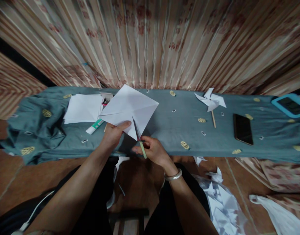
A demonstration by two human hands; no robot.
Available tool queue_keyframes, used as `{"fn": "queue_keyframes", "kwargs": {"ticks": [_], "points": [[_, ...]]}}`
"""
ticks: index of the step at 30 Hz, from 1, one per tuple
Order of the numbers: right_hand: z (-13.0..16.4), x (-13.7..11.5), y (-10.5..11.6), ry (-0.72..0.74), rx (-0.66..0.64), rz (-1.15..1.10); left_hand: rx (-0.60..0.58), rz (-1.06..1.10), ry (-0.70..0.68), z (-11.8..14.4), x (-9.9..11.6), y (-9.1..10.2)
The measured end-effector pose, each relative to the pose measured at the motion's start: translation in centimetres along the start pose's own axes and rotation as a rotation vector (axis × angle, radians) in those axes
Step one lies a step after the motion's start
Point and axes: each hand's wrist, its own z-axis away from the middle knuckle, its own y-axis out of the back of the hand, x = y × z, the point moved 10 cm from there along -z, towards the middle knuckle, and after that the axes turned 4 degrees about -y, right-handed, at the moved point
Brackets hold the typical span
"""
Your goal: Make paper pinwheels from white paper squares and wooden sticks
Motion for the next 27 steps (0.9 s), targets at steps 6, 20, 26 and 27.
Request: {"fn": "queue_keyframes", "kwargs": {"ticks": [6, 20, 26, 27], "points": [[1.6, 0.5, 1.6, -0.043, -0.022, 0.165, 0.006, 0.051, -0.037, -0.3, 1.1, 0.5], [2.5, -1.5, 11.2, 0.185, 0.402, -0.209, -0.146, -0.157, 0.026, 1.0, -0.4, -0.4], [1.5, -1.6, 10.7, 0.135, 0.383, -0.27, -0.4, -0.277, 0.242, 3.3, -3.5, -2.9], [1.4, -1.4, 10.5, 0.103, 0.369, -0.259, -0.424, -0.285, 0.256, 3.4, -3.8, -3.1]]}}
